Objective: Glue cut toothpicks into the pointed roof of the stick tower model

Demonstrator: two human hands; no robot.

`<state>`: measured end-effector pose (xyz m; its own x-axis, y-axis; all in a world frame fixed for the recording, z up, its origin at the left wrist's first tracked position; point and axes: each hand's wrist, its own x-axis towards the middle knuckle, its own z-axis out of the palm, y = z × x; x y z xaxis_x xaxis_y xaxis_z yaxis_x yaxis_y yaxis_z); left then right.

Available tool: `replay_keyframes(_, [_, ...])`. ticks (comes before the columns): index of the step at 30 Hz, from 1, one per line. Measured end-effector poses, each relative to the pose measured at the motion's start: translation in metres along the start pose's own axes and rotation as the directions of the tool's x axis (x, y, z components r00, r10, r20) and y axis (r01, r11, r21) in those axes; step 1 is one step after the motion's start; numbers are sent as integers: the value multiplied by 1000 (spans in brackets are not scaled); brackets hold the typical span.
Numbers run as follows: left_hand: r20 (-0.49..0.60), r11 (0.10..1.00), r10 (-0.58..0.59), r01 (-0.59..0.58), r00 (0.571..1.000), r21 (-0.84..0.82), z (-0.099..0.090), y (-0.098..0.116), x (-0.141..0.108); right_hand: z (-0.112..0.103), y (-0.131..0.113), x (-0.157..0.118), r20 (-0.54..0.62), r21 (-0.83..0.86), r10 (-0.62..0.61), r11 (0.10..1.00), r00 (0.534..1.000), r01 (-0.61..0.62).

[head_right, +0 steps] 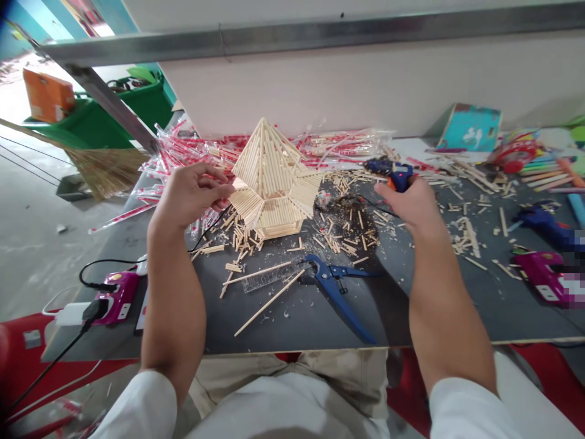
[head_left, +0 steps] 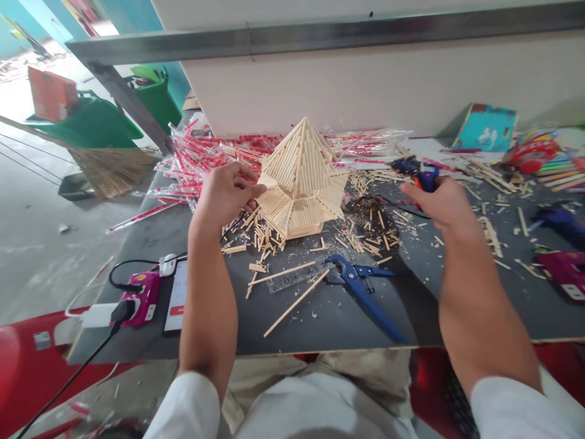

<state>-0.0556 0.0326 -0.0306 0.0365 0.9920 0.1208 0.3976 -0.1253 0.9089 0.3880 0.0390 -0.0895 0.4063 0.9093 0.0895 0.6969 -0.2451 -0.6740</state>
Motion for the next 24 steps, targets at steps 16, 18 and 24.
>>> replay_keyframes(16, [-5,987,-159,159,987,18,-6,-25,12,50,-108,-32,333,568,-134,819,933,-85])
replay_keyframes(18, [-10,986,-165,165,986,30,-5,-25,12,51,-105,-33,359,549,-116,829,926,-109])
replay_keyframes(24, [8,981,-161,159,987,112,-3,-16,7,46,-102,-38,410,532,-135,838,902,-117])
